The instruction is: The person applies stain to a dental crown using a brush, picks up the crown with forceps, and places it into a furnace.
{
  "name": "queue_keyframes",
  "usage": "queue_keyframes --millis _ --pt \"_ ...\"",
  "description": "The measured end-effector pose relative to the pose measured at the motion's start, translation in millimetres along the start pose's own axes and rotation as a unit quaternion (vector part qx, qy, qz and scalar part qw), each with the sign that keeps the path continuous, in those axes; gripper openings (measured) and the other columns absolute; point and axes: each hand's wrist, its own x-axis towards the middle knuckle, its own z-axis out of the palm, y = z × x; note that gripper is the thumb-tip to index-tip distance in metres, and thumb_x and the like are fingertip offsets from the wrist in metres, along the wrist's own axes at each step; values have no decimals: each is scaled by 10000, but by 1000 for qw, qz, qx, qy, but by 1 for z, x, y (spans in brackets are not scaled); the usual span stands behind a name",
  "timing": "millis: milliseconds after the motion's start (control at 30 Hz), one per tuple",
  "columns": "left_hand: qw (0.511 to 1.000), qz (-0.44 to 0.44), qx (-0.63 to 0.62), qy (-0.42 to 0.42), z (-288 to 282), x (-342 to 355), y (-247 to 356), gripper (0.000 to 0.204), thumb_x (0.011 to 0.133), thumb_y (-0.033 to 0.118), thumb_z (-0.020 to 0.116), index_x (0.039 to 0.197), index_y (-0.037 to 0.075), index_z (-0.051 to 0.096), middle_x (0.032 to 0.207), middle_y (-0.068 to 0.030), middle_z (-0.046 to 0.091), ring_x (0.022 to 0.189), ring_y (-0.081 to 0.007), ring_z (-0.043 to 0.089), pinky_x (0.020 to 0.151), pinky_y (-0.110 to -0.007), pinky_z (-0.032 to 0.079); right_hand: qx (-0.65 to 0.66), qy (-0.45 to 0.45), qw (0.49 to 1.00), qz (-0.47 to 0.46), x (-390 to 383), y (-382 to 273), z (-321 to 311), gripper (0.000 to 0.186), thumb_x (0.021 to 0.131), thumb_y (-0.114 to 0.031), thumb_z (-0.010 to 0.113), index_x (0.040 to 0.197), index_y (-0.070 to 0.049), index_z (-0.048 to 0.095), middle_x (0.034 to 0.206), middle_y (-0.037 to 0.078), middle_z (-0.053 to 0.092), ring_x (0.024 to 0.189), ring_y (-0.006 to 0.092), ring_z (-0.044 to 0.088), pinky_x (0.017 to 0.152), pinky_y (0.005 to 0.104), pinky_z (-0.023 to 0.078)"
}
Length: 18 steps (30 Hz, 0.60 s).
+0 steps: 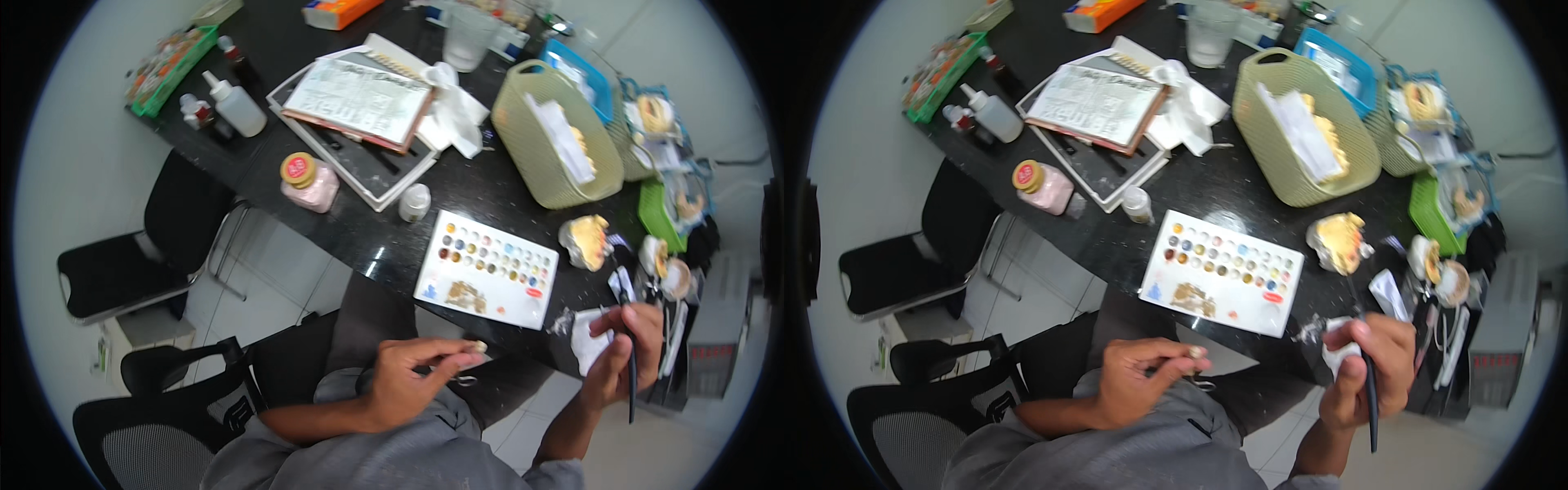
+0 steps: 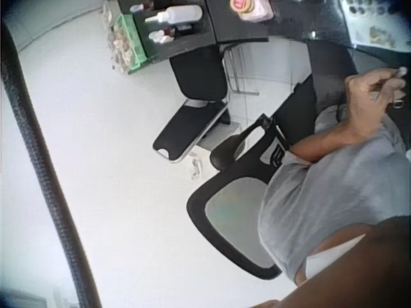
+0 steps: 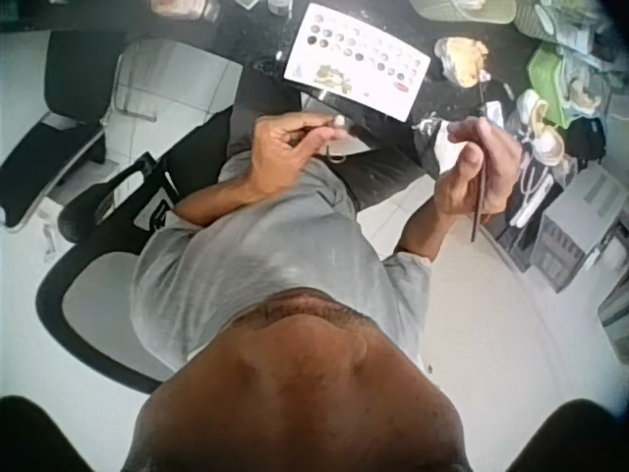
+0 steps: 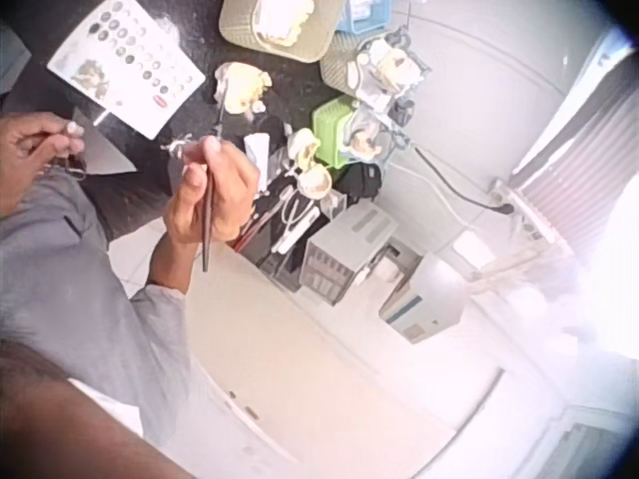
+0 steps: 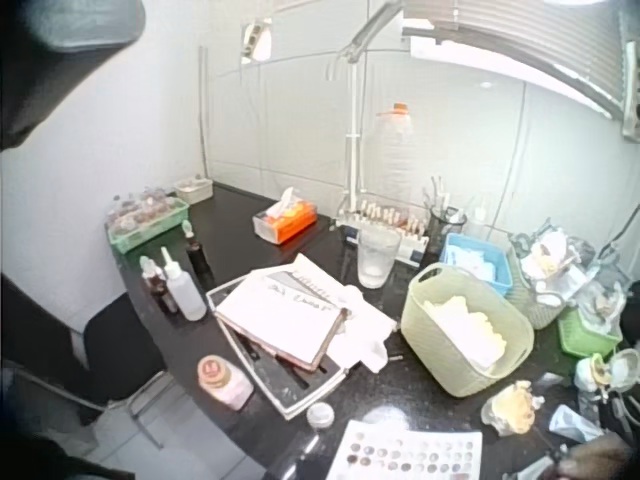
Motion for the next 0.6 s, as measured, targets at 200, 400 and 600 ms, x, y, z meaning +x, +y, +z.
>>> queue_keyframes --millis 200,400,600 --pt "998 -27 -29 41 -12 -12 2 153 898 -62 569 1035 -107 620 982 -193 676 927 -230 681 838 -310 555 82 49 991 91 6 -19 3 167 879 -72 619 1001 40 602 865 123 565 625 149 583 556 216 453" --pt "996 -72 -42 23 -10 -10 -5 163 892 -63 580 1047 -106 602 1008 -190 664 924 -238 679 824 -312 557 84 83 989 85 -27 -6 -3 157 901 -94 606 992 33 605 811 121 571 594 153 572 518 233 458" --pt "998 -35 -55 15 1 -5 -7 117 910 -18 576 997 -94 589 969 -191 671 884 -250 687 804 -316 559 -48 32 998 31 -12 5 -45 146 860 -72 636 973 16 665 787 129 630 652 175 622 583 264 488"
